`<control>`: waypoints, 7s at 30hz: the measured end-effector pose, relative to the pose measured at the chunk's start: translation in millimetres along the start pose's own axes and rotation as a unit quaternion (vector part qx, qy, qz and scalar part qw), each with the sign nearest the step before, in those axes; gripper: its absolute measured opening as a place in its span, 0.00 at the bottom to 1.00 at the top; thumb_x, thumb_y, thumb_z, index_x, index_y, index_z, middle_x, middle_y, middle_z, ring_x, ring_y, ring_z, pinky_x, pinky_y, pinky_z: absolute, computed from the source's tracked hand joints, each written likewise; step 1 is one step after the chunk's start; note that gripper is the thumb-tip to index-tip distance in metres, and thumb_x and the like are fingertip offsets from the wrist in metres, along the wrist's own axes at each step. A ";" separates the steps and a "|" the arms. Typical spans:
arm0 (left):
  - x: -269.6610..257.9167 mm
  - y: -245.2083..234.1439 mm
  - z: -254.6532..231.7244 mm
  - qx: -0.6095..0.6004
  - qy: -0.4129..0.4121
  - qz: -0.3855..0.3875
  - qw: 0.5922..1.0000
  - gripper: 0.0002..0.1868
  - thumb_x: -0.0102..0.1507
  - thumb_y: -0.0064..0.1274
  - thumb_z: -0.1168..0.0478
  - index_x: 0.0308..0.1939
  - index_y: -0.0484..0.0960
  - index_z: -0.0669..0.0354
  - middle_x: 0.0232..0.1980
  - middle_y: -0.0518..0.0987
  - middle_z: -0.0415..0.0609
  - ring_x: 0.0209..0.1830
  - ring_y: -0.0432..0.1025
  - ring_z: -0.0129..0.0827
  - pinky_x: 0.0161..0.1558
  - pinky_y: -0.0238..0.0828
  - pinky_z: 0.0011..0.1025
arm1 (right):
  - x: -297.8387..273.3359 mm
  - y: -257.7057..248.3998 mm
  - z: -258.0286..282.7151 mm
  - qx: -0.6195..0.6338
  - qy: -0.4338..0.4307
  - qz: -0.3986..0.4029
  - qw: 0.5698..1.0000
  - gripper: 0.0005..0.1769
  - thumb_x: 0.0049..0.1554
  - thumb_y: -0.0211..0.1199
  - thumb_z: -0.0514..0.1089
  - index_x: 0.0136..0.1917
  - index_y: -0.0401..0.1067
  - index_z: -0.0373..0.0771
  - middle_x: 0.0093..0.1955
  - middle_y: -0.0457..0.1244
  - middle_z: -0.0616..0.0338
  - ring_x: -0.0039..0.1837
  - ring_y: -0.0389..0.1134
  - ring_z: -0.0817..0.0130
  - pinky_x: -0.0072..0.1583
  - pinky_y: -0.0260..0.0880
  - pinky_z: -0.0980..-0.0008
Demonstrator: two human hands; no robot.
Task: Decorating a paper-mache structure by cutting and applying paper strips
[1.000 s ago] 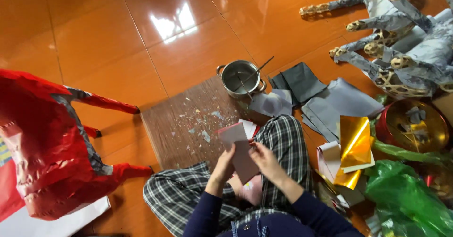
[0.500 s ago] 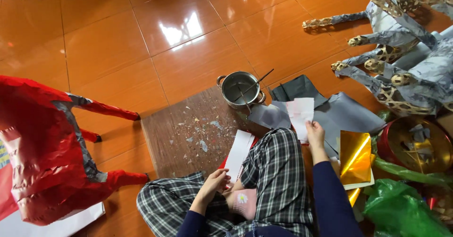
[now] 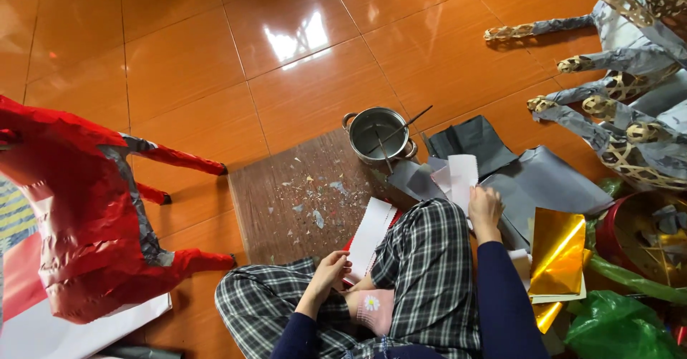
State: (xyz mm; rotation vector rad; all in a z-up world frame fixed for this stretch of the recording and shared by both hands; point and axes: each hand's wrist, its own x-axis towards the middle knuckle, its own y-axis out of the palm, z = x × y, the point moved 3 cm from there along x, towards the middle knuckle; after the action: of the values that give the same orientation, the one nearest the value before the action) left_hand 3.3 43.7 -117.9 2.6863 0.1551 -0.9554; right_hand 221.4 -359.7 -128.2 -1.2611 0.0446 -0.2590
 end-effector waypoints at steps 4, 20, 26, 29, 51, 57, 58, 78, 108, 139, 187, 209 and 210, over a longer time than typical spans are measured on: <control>7.5 -6.6 -17.8 0.297 0.155 -0.055 0.941 0.17 0.64 0.47 0.58 0.57 0.76 0.52 0.51 0.82 0.45 0.44 0.78 0.28 0.48 0.72 0.25 | -19.5 -71.3 74.8 0.124 -0.177 -0.204 0.955 0.09 0.52 0.62 0.26 0.46 0.76 0.33 0.45 0.68 0.50 0.43 0.65 0.52 0.45 0.66 0.55; 91.9 -80.8 -13.3 0.464 0.202 -0.094 0.857 0.19 0.57 0.46 0.66 0.51 0.78 0.47 0.44 0.82 0.57 0.48 0.75 0.57 0.51 0.71 0.52 | -47.4 -37.2 278.2 -0.085 -0.528 -0.151 0.831 0.06 0.49 0.58 0.43 0.31 0.67 0.51 0.29 0.59 0.65 0.35 0.61 0.66 0.39 0.60 0.61; 127.9 -83.4 -3.8 0.232 0.108 -0.163 0.953 0.18 0.58 0.52 0.59 0.52 0.79 0.52 0.46 0.82 0.57 0.53 0.74 0.51 0.52 0.70 0.47 | 37.2 8.0 247.8 -0.239 -0.274 0.095 0.927 0.32 0.51 0.66 0.60 0.65 0.64 0.47 0.47 0.63 0.49 0.45 0.69 0.49 0.39 0.67 0.48; 148.3 -85.0 8.7 0.161 0.065 -0.197 0.965 0.22 0.56 0.56 0.59 0.56 0.79 0.52 0.47 0.81 0.57 0.53 0.75 0.49 0.51 0.71 0.46 | 34.7 11.7 254.3 -0.237 -0.264 0.153 0.922 0.30 0.57 0.59 0.50 0.71 0.57 0.48 0.48 0.62 0.49 0.43 0.72 0.48 0.38 0.71 0.48; 145.2 -62.2 10.7 -0.208 0.009 -0.164 0.964 0.22 0.57 0.62 0.67 0.54 0.76 0.66 0.41 0.80 0.57 0.37 0.77 0.40 0.37 0.78 0.40 | -49.3 4.3 254.5 0.558 0.060 0.289 0.775 0.18 0.64 0.47 0.35 0.66 0.62 0.34 0.36 0.63 0.51 0.29 0.63 0.75 0.24 0.56 0.83; 138.9 -50.1 23.4 -0.226 -0.006 -0.192 0.955 0.23 0.60 0.59 0.67 0.58 0.73 0.67 0.47 0.79 0.64 0.47 0.75 0.46 0.44 0.76 0.45 | -67.0 -3.2 257.2 0.611 0.076 0.327 0.717 0.17 0.64 0.47 0.36 0.65 0.64 0.38 0.36 0.64 0.49 0.31 0.64 0.72 0.25 0.55 0.83; 141.7 -52.8 26.1 -0.230 -0.009 -0.195 0.953 0.23 0.60 0.59 0.67 0.58 0.73 0.67 0.47 0.79 0.64 0.47 0.75 0.46 0.44 0.76 0.45 | -77.1 -3.7 256.6 0.607 0.076 0.332 0.718 0.17 0.64 0.47 0.36 0.65 0.64 0.38 0.36 0.64 0.49 0.31 0.64 0.72 0.25 0.55 0.83; 194.0 -58.3 78.1 -0.299 -0.019 -0.215 0.930 0.22 0.53 0.50 0.70 0.51 0.78 0.75 0.41 0.78 0.68 0.41 0.77 0.53 0.40 0.74 0.53 | -155.8 45.0 298.7 -0.032 -0.381 0.215 0.899 0.26 0.58 0.50 0.34 0.69 0.63 0.46 0.33 0.64 0.43 0.38 0.71 0.44 0.40 0.72 0.49; 135.9 -41.2 35.4 -0.212 -0.102 -0.182 0.955 0.27 0.65 0.51 0.60 0.66 0.66 0.68 0.61 0.70 0.73 0.65 0.64 0.57 0.57 0.65 0.58 | -190.5 -12.3 262.5 -0.042 -0.238 0.347 0.906 0.31 0.55 0.48 0.35 0.72 0.58 0.44 0.45 0.67 0.40 0.48 0.70 0.38 0.51 0.70 0.42; 135.2 -41.3 25.2 -0.228 -0.158 -0.162 0.947 0.34 0.65 0.50 0.58 0.72 0.56 0.66 0.68 0.63 0.69 0.70 0.57 0.57 0.57 0.61 0.65 | -172.8 18.2 244.3 -0.008 -0.264 0.220 0.939 0.22 0.59 0.51 0.43 0.65 0.68 0.63 0.40 0.58 0.57 0.38 0.68 0.50 0.42 0.73 0.53; -20.6 -189.9 -127.6 0.688 0.268 -0.469 0.484 0.20 0.54 0.58 0.53 0.45 0.79 0.61 0.38 0.77 0.56 0.48 0.72 0.48 0.67 0.51 0.59 | -122.7 -19.6 244.9 0.568 -0.229 0.312 0.726 0.12 0.49 0.63 0.26 0.46 0.76 0.36 0.56 0.63 0.53 0.65 0.61 0.63 0.62 0.64 0.69; -82.5 -292.4 -36.6 0.911 -0.284 -0.223 0.199 0.22 0.53 0.68 0.61 0.50 0.82 0.55 0.51 0.79 0.55 0.53 0.70 0.51 0.50 0.64 0.66 | -152.9 -18.7 248.1 0.500 -0.150 0.351 0.777 0.07 0.56 0.68 0.38 0.48 0.73 0.43 0.41 0.65 0.66 0.45 0.64 0.80 0.54 0.64 0.76; -79.3 -291.0 -22.9 0.900 -0.282 -0.215 0.253 0.22 0.51 0.68 0.66 0.48 0.82 0.60 0.50 0.78 0.58 0.52 0.69 0.55 0.48 0.62 0.69 | -150.0 -15.2 245.4 0.499 -0.147 0.351 0.778 0.06 0.56 0.68 0.38 0.48 0.74 0.43 0.40 0.65 0.65 0.45 0.64 0.79 0.53 0.64 0.75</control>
State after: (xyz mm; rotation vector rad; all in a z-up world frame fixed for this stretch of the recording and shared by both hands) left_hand -101.0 327.6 -117.7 2.6259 -1.2652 -4.3109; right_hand 116.3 -101.9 -54.6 -0.1396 0.0895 0.5325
